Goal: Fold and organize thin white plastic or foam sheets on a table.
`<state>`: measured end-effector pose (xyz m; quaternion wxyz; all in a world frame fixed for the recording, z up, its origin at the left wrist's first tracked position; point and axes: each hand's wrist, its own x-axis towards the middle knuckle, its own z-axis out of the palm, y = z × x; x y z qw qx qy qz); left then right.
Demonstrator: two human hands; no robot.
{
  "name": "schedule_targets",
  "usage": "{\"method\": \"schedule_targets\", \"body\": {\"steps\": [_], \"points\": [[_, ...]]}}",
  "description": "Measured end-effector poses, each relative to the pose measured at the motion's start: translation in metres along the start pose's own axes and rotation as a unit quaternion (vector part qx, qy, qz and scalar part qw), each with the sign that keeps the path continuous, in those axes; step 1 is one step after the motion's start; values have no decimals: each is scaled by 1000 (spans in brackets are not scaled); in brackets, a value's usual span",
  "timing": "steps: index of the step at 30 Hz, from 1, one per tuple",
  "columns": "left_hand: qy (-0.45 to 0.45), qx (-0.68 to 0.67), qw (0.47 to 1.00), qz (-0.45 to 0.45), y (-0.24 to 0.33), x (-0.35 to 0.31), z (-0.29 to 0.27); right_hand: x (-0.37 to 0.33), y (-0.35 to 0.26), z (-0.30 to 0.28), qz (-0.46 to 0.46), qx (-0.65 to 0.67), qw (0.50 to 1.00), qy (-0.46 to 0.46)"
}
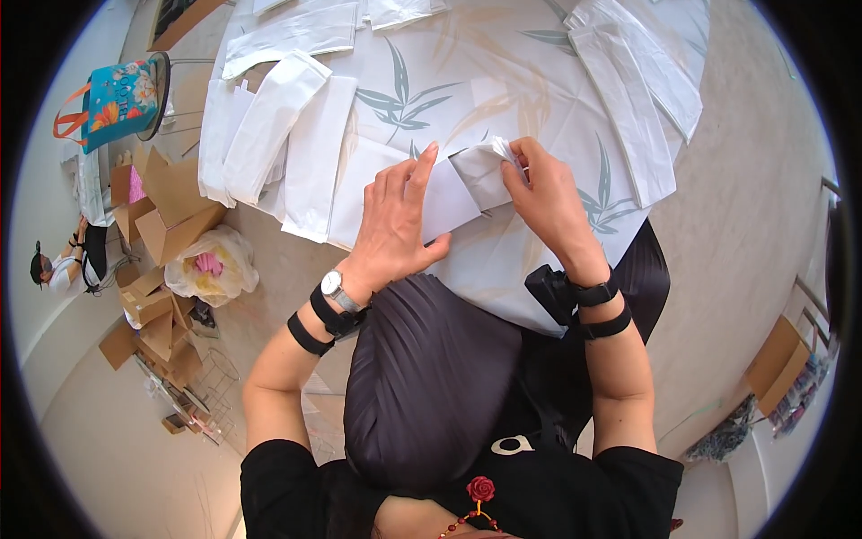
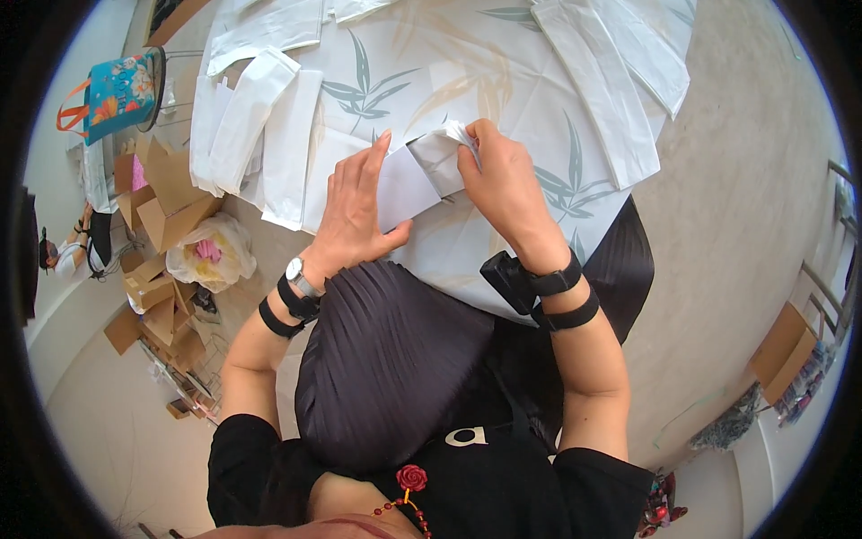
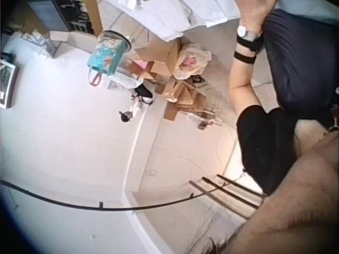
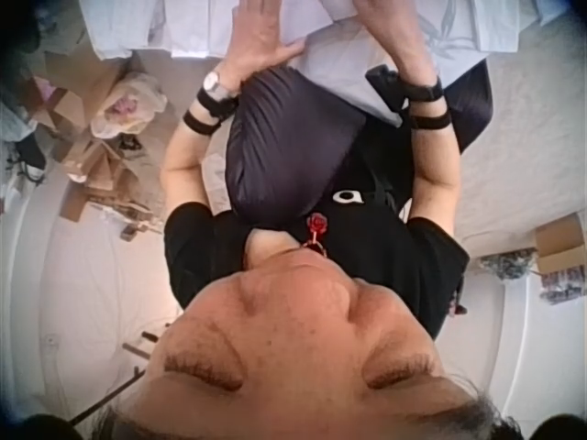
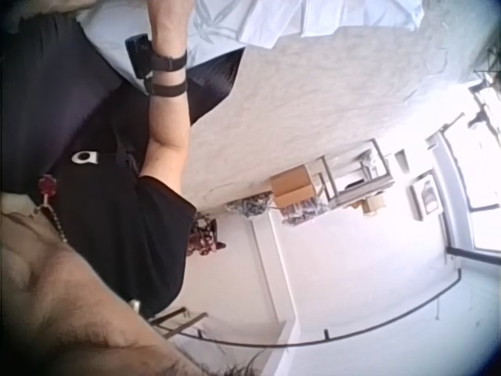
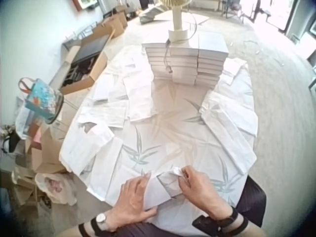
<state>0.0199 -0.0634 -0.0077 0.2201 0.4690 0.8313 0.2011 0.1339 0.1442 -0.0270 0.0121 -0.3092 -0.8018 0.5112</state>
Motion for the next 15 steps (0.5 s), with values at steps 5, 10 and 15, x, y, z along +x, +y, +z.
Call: {"method": "schedule_targets", "body": {"steps": [5, 10, 15], "points": [[32, -22, 999, 12, -8, -6, 10, -1, 0, 3, -25, -7, 1000, 15], [55, -36, 998, 23, -10, -9, 17, -2, -3, 10, -15, 24, 1000, -3], [66, -41, 996, 33, -11, -9, 21, -3, -5, 16, -3, 7, 1000, -28]]}}
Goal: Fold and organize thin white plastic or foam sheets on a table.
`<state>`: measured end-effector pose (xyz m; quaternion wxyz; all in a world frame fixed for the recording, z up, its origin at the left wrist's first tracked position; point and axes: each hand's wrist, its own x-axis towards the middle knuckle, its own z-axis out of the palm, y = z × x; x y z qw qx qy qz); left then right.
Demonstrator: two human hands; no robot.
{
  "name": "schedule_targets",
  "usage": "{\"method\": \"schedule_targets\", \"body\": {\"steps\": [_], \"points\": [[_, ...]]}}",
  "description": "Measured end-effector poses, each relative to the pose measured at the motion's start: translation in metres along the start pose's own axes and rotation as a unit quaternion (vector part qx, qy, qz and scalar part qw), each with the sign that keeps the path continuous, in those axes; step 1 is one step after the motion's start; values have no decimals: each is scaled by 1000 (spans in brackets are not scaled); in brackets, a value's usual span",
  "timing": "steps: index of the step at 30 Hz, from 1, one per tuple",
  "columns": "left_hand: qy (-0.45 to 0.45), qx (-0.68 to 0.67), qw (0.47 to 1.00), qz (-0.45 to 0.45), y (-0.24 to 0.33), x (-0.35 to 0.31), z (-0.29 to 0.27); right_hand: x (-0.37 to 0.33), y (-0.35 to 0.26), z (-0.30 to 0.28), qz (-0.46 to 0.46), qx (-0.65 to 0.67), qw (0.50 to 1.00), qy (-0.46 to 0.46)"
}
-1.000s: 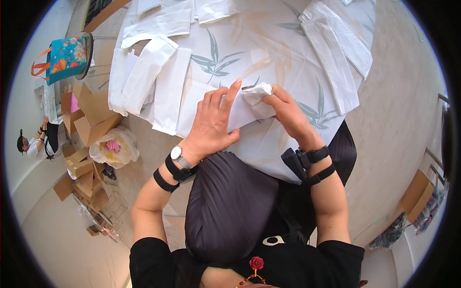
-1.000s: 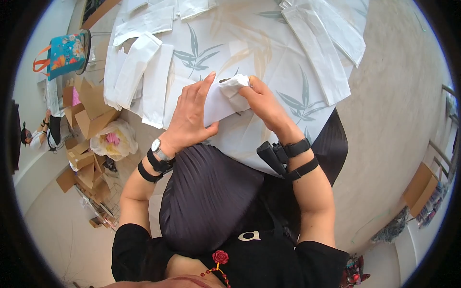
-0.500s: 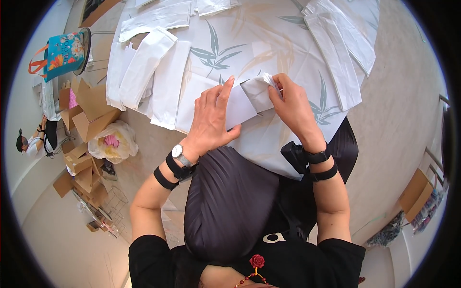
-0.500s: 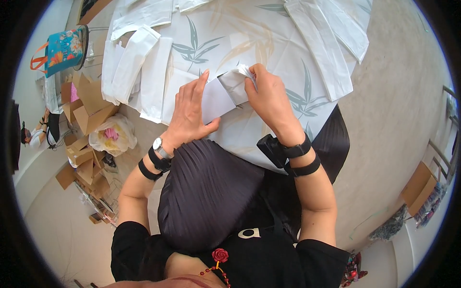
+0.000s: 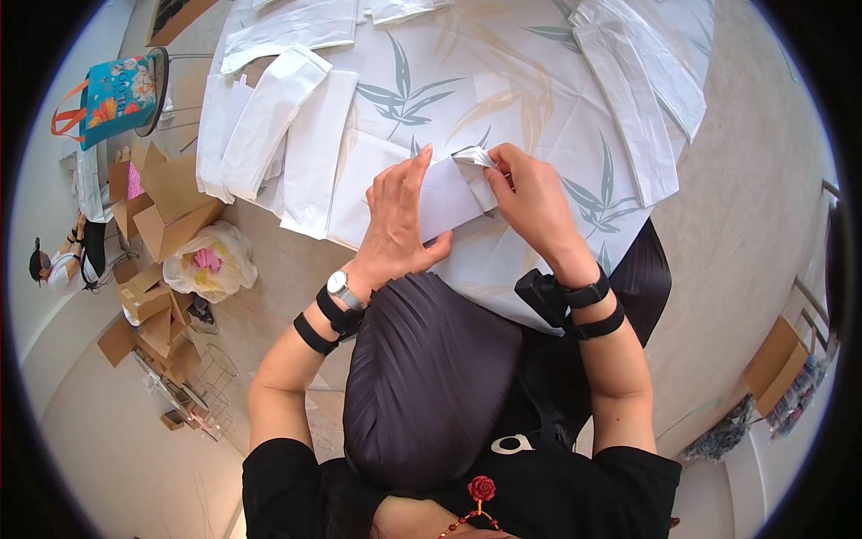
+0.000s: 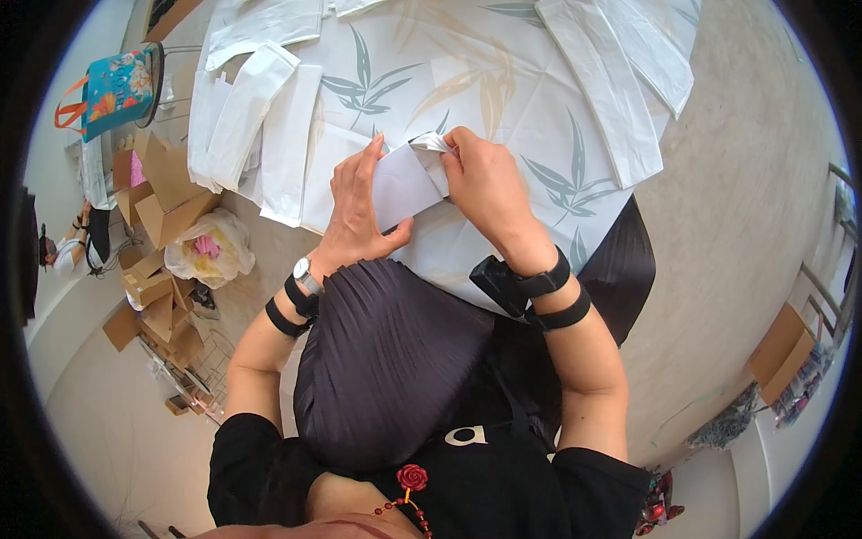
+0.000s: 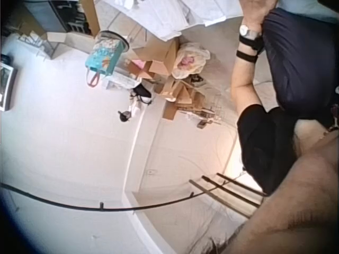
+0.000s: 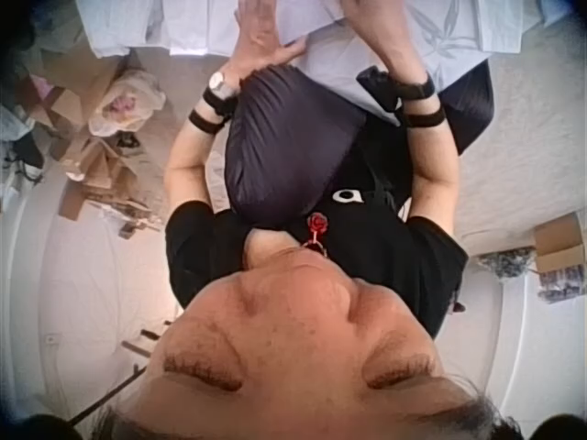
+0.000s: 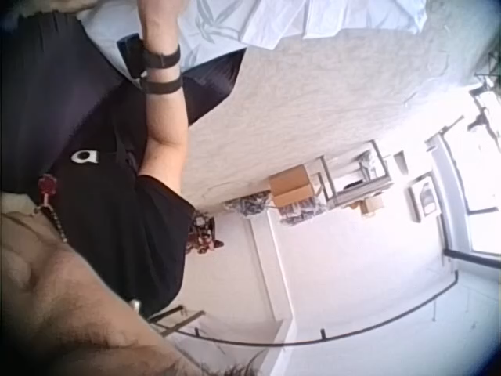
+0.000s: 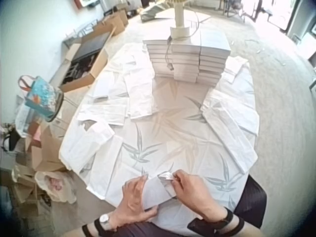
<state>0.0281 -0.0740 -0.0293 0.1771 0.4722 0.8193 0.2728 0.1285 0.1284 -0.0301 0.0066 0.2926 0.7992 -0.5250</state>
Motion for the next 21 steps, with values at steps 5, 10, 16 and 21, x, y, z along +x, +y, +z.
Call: {"method": "schedule_targets", "body": {"steps": [5, 10, 16, 21], "points": [[-2, -1, 1000, -5, 1, 0, -4, 1, -3, -7, -12, -25, 999, 30], [-5, 0, 1000, -7, -1, -1, -3, 1, 2, -4, -58, -35, 997, 40], [-2, 0, 1000, -3, -1, -1, -2, 1, 3, 1, -78, -59, 994, 47], [-5, -1, 1000, -5, 0, -1, -2, -2, -2, -4, -34, -13, 998, 43]]}}
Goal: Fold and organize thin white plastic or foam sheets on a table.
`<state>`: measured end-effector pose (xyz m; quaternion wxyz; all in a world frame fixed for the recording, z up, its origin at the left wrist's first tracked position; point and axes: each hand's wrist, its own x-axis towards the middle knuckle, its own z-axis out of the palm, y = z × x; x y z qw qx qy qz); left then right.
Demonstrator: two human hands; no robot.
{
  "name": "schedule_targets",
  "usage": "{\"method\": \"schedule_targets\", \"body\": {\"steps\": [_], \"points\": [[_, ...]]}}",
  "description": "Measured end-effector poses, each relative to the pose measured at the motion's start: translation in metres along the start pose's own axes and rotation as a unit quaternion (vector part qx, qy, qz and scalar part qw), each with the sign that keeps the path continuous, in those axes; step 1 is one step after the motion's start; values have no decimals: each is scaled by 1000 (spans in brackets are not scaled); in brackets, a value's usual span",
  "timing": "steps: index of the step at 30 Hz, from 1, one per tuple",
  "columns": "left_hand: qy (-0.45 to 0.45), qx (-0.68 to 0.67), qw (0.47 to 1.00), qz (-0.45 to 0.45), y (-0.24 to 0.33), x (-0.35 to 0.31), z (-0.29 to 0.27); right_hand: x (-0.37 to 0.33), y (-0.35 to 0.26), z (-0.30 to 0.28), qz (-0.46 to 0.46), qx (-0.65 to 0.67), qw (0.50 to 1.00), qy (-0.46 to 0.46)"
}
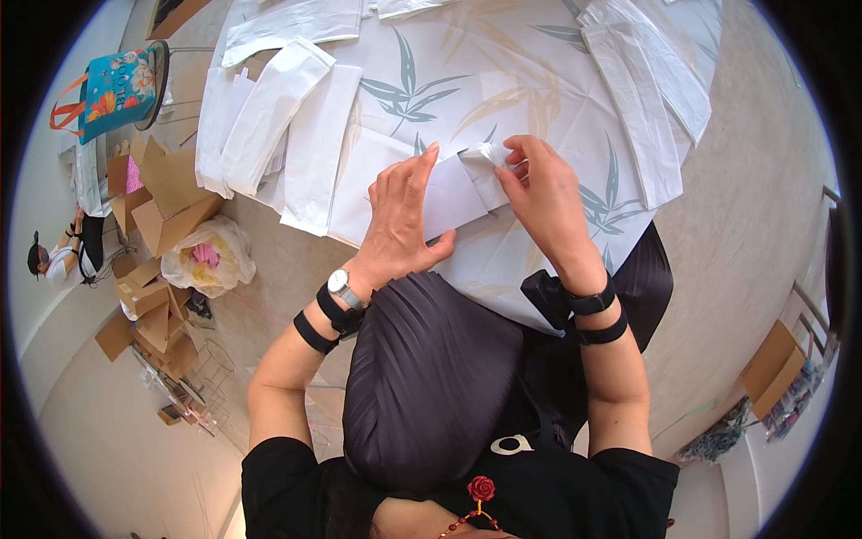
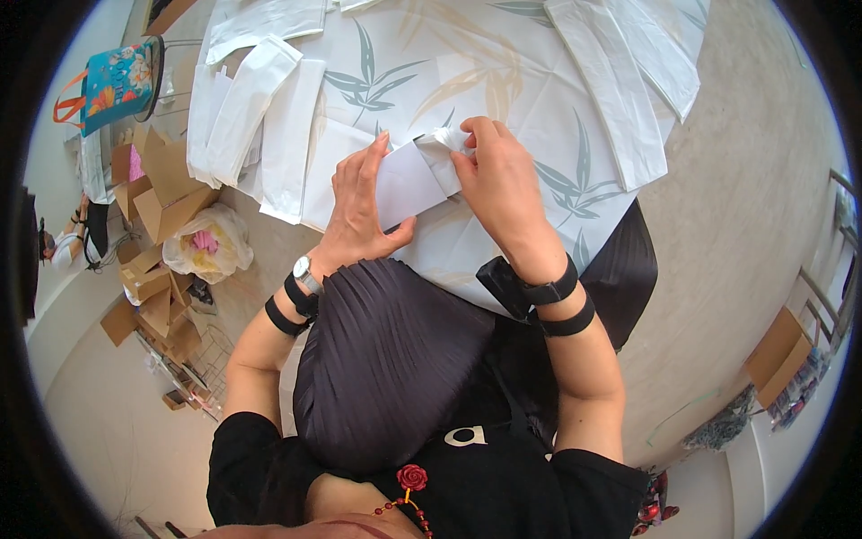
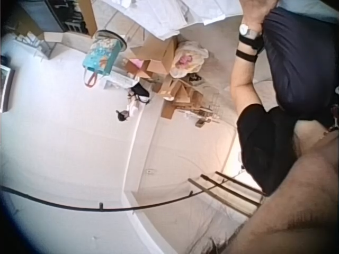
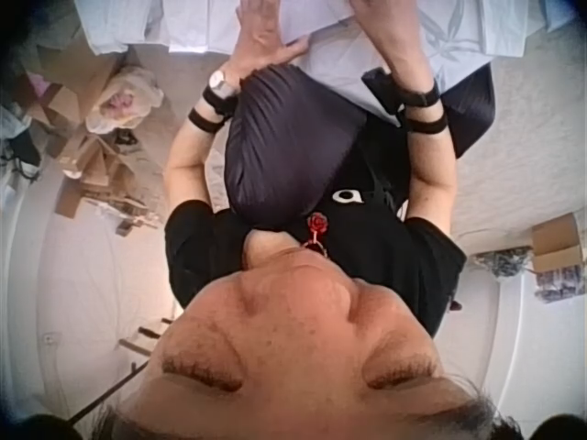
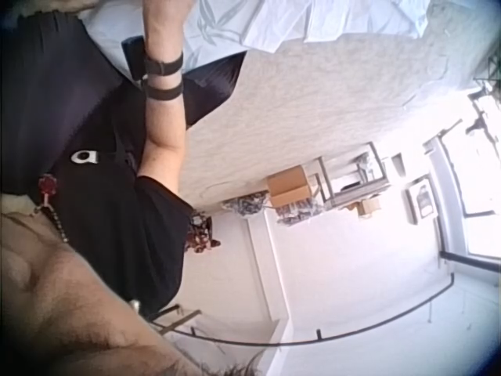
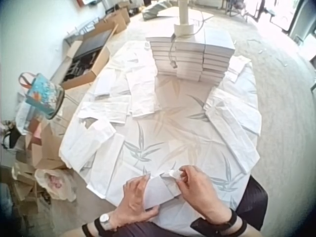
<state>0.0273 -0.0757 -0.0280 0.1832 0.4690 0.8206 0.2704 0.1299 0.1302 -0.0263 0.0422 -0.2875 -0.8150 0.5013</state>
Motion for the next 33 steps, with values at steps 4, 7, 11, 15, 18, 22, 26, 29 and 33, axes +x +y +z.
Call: {"method": "schedule_targets", "body": {"steps": [4, 7, 11, 15, 18, 22, 26, 29, 33], "points": [[-2, -3, 1000, -1, 0, -1, -1, -6, -8, -8, 1, -24, 1000, -5], [-7, 2, 1000, -9, 1, -1, 0, -10, -8, -5, -15, -74, 997, -3], [-4, 2, 1000, -5, 2, 0, 0, -12, -4, 1, 5, -89, 996, -9], [0, 3, 1000, -5, 1, -1, 0, -13, -1, 8, 13, -68, 998, 5], [3, 2, 1000, 0, 0, 0, 1, -14, 2, 12, -3, -65, 997, 30], [0, 3, 1000, -5, 0, -1, 1, -15, 1, 14, -37, -56, 996, 61], [3, 3, 1000, -4, 0, -1, 1, -15, 3, 17, -37, -23, 997, 67], [3, 2, 1000, -5, 0, -2, 1, -15, 2, 16, -52, -17, 996, 73], [3, 6, 1000, -4, 0, -1, 2, -16, 0, 16, -87, -35, 992, 80]]}}
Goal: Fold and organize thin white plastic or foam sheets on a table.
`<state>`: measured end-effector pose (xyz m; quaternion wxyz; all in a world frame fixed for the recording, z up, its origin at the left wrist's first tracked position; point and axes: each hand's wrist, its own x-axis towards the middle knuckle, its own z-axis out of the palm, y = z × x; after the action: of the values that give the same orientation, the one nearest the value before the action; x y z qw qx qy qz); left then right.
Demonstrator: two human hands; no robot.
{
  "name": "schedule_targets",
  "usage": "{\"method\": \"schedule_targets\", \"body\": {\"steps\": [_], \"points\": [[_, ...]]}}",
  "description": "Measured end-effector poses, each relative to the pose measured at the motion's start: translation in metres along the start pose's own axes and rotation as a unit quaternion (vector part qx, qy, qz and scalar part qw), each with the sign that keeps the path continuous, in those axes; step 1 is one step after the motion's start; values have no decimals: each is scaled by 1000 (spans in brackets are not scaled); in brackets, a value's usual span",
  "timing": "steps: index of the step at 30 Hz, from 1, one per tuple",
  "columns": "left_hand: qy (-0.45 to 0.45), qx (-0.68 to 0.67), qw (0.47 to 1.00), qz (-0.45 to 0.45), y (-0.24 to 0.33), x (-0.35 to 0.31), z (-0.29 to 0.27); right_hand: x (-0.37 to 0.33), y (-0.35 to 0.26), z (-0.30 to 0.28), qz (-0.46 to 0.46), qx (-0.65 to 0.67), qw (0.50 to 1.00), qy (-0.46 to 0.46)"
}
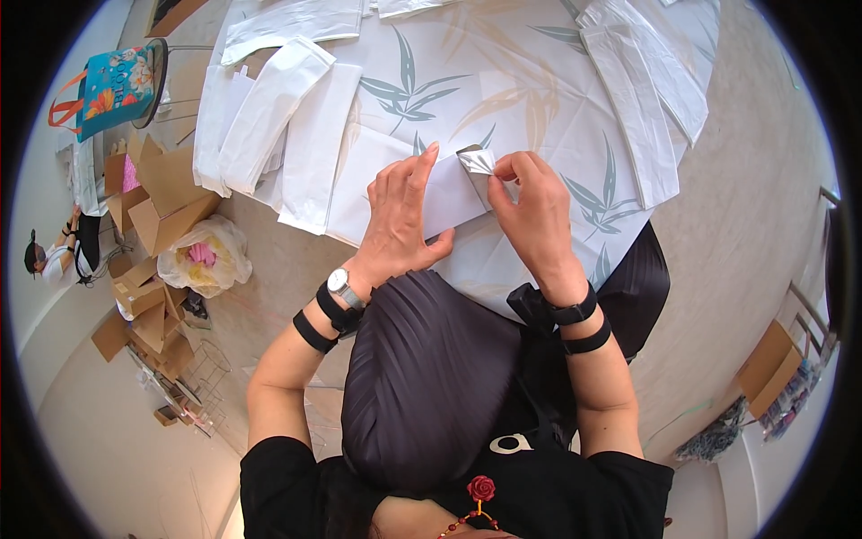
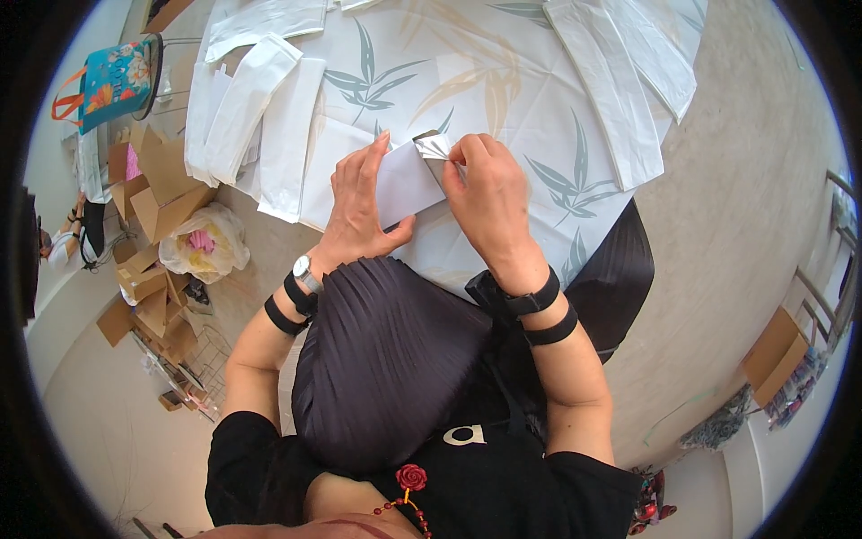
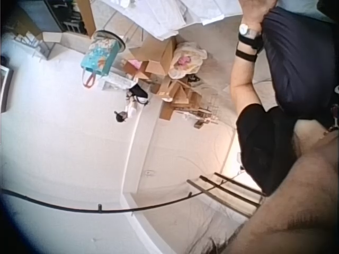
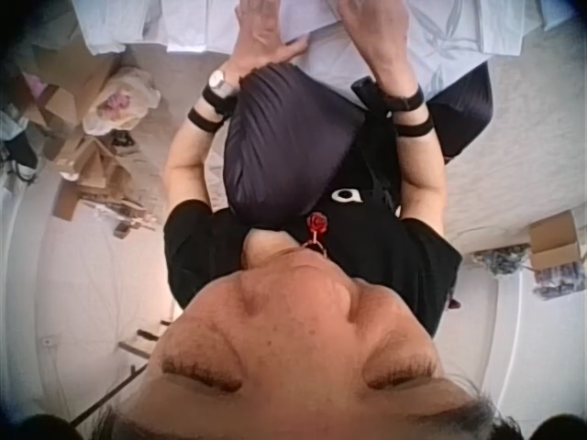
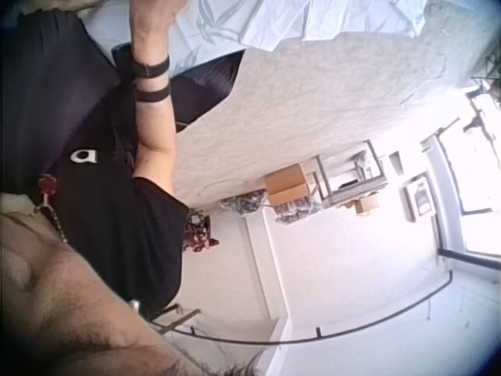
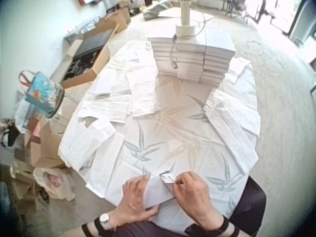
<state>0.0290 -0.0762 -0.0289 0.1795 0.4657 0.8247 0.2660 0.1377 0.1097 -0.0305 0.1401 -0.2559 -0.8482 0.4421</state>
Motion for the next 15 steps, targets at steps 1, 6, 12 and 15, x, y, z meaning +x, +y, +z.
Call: {"method": "schedule_targets", "body": {"steps": [1, 6, 12, 15], "points": [[0, 0, 1000, 0, 0, 0, 0, 0, -1, -1, -3, -17, 1000, -3], [-3, 1, 1000, 1, -1, 0, 0, 2, -3, -1, 46, 22, 999, -5], [2, 2, 1000, 2, -1, -1, 2, 8, -2, -3, 69, 35, 996, -36], [3, -4, 1000, -3, 0, -1, 1, 12, 1, -5, 88, 53, 994, -45]]}}
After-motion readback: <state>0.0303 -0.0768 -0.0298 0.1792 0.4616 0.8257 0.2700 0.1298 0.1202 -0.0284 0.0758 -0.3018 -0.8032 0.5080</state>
